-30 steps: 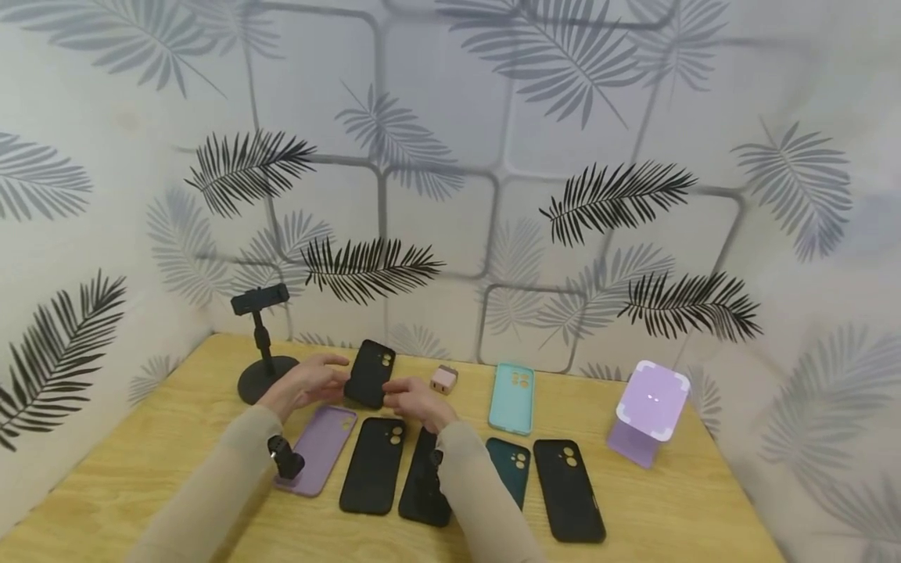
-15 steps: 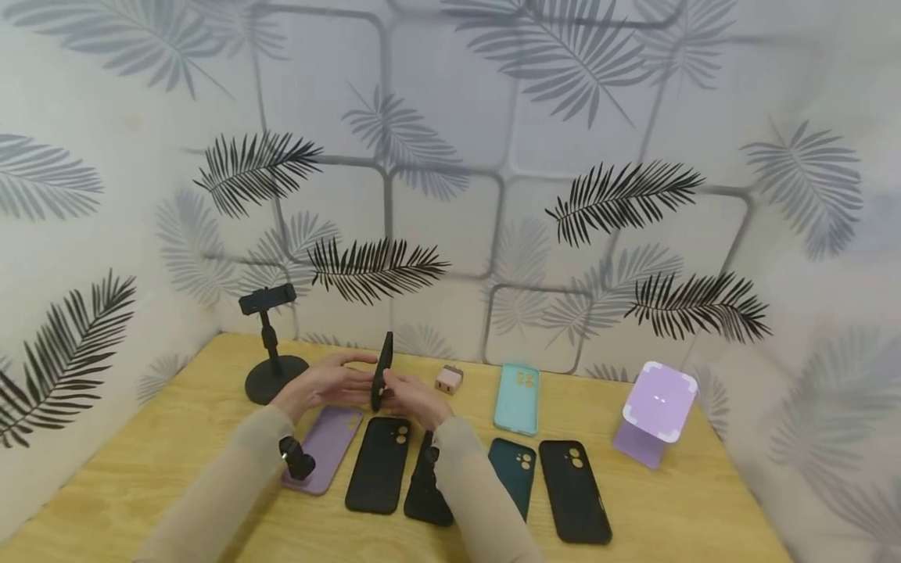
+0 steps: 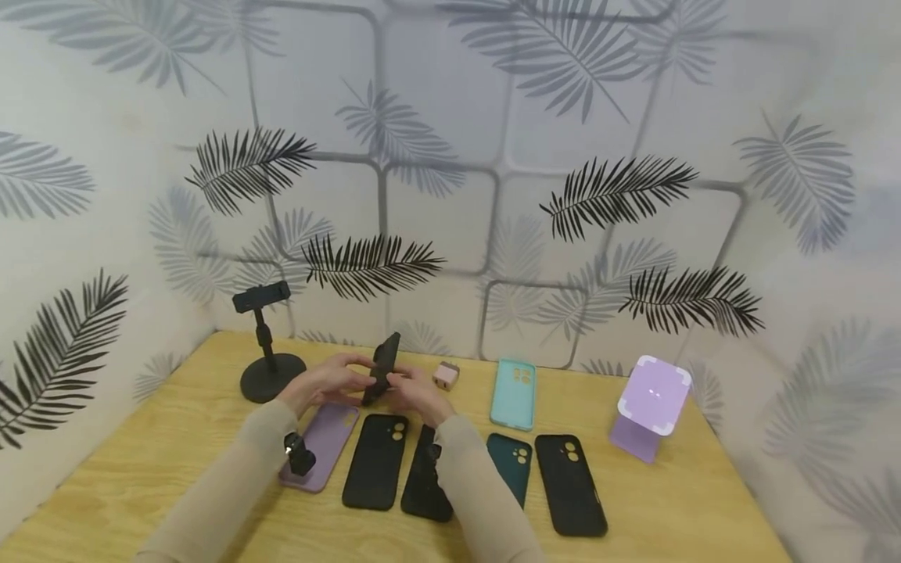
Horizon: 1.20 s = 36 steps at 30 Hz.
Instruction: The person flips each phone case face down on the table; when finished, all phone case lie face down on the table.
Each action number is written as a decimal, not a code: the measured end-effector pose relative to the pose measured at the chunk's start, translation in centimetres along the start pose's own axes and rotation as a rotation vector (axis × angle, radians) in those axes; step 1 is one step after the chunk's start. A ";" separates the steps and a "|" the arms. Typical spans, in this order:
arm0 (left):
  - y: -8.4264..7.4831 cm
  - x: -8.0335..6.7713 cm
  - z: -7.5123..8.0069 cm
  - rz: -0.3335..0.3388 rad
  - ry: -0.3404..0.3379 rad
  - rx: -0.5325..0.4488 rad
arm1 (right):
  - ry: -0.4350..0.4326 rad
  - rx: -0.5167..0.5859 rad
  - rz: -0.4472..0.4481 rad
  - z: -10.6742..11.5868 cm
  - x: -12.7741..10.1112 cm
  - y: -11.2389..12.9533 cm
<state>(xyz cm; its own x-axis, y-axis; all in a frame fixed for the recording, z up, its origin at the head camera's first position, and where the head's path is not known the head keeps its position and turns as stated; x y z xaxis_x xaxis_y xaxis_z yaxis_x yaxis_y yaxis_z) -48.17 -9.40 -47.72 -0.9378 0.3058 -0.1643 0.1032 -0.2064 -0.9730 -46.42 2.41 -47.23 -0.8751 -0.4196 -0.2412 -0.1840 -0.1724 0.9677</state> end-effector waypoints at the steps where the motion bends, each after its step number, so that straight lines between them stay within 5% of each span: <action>1: -0.1 0.0 0.1 0.003 -0.007 0.001 | -0.026 -0.012 -0.001 0.3 0.0 0.0; 5: -0.1 -0.2 0.7 0.016 -0.030 0.022 | -0.134 -0.063 -0.022 1.4 0.0 -0.4; 14: 0.8 -0.5 1.3 0.032 -0.021 0.033 | -0.187 -0.084 -0.063 1.7 0.5 -1.7; 36: 0.9 -0.8 2.0 -0.005 -0.027 -0.022 | -0.118 -0.188 -0.065 0.9 -0.1 -1.5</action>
<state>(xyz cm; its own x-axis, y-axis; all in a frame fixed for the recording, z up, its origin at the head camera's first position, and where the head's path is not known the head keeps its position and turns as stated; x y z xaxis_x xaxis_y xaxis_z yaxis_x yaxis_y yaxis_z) -47.95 -11.67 -48.10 -0.9469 0.2815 -0.1553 0.1054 -0.1848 -0.9771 -46.49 3.55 -48.63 -0.9124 -0.2972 -0.2814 -0.1645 -0.3634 0.9170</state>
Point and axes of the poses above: each hand's wrist, its own x-axis towards the middle knuckle, its own z-axis out of the back of the hand, y = z × x, the point moved 10 cm from there along x, towards the middle knuckle, and after that the axes turned 8 degrees about -z, right-handed, at the moved point
